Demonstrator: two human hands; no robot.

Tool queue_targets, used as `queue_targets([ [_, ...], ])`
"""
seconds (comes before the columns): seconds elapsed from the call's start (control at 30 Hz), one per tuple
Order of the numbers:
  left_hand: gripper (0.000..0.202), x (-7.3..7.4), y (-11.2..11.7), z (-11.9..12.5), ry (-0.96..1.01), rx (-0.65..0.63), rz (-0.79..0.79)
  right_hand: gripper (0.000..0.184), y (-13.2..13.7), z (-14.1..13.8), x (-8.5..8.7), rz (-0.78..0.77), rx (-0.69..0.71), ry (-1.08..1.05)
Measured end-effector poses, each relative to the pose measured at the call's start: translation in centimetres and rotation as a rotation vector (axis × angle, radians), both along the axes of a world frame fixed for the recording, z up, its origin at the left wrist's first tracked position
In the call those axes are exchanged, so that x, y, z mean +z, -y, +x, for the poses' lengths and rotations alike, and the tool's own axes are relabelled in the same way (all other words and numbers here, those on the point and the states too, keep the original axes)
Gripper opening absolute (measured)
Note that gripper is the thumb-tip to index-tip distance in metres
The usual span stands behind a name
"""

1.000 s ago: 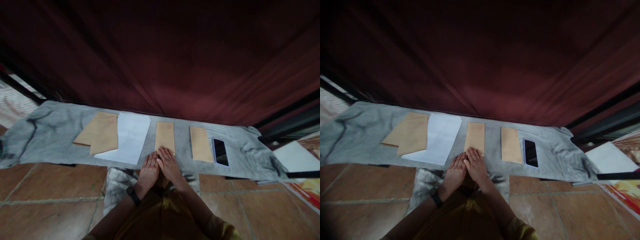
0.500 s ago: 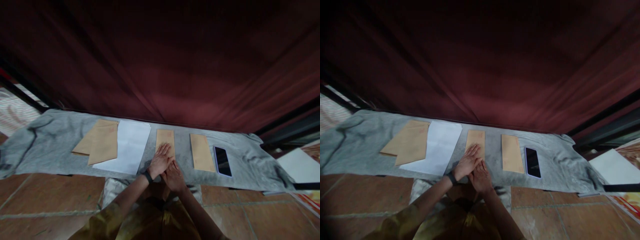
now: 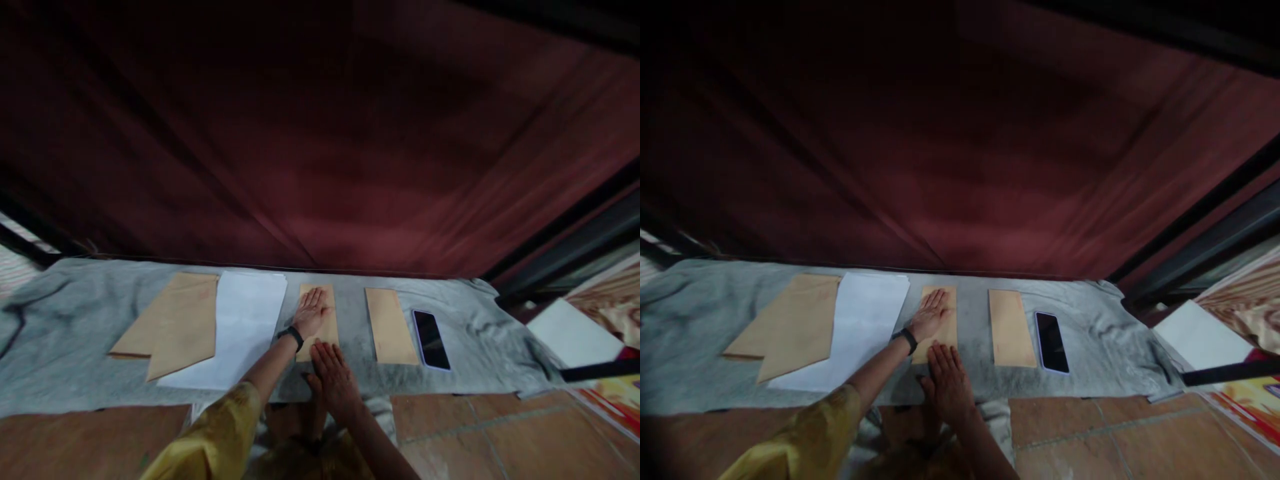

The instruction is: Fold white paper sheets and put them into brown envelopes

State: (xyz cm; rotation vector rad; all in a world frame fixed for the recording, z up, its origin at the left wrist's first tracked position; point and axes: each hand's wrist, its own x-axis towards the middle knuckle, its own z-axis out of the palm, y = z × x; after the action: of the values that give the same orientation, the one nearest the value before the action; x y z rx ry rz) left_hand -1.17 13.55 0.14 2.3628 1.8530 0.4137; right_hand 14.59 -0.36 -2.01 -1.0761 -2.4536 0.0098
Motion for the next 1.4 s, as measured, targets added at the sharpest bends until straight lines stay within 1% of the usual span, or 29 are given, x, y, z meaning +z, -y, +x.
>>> queue_targets([
  [0.07, 0.057, 0.5, 1.7, -0.5, 0.001, -0.008, -0.003, 0.057, -0.1, -0.1, -0.2, -0.005, -0.004, 0.003],
  [0.1, 0.056, 0.7, 3.1, -0.7, 0.005, -0.011, 0.002, 0.057, -0.1, -0.1, -0.4, -0.009, -0.006, 0.004],
  [0.17, 0.055, 0.7, 6.9, -1.0, 0.013, -0.016, 0.02, 0.055, -0.3, -0.2, -0.6, -0.018, -0.018, 0.007],
  [0.23, 0.055, 0.1, 11.5, -1.1, 0.088, -0.035, 0.092, 0.054, -0.3, -0.2, -0.8, -0.028, -0.028, 0.025],
  [0.3, 0.058, -1.0, 15.7, -1.2, 0.081, -0.046, 0.129, 0.056, -0.4, -0.1, -0.8, -0.038, -0.018, 0.057],
  [0.33, 0.061, -1.5, 17.4, -1.2, 0.061, -0.054, 0.141, 0.056, -0.4, 0.0, -0.8, -0.042, -0.008, 0.072],
  [0.37, 0.064, -2.0, 18.7, -1.2, 0.043, -0.053, 0.152, 0.056, -0.3, 0.0, -0.7, -0.044, -0.001, 0.081],
  [0.43, 0.066, -2.6, 20.3, -1.2, -0.007, -0.059, 0.163, 0.055, -0.2, 0.1, -0.4, -0.044, -0.007, 0.083],
  [0.53, 0.062, -2.6, 20.6, -0.9, -0.075, -0.048, 0.168, 0.053, -0.1, 0.2, 0.0, -0.04, -0.034, 0.076],
  [0.67, 0.056, -1.6, 20.0, -0.2, -0.146, -0.011, 0.152, 0.051, -0.1, 0.1, 0.3, -0.056, -0.028, 0.085],
  [0.77, 0.052, -0.9, 19.7, 0.4, -0.171, -0.001, 0.106, 0.051, -0.2, 0.2, 0.4, -0.085, -0.021, 0.089],
  [0.83, 0.051, -0.7, 19.6, 0.7, -0.183, 0.007, 0.069, 0.051, -0.3, 0.2, 0.5, -0.102, -0.016, 0.086],
  [0.97, 0.053, -0.9, 19.6, 1.0, -0.202, 0.025, 0.021, 0.05, 0.0, 0.7, 0.8, -0.13, 0.004, 0.064],
  [1.1, 0.058, -1.2, 19.7, 1.5, -0.21, 0.032, 0.02, 0.05, 1.0, 1.7, 0.7, -0.144, 0.013, 0.034],
  [1.27, 0.063, -0.9, 19.5, 2.5, -0.223, 0.039, 0.013, 0.051, 2.1, 2.6, 0.2, -0.153, -0.082, 0.037],
  [1.4, 0.063, -0.8, 19.3, 2.4, -0.221, -0.014, -0.029, 0.052, 2.4, 2.9, 0.1, -0.16, -0.131, 0.055],
])
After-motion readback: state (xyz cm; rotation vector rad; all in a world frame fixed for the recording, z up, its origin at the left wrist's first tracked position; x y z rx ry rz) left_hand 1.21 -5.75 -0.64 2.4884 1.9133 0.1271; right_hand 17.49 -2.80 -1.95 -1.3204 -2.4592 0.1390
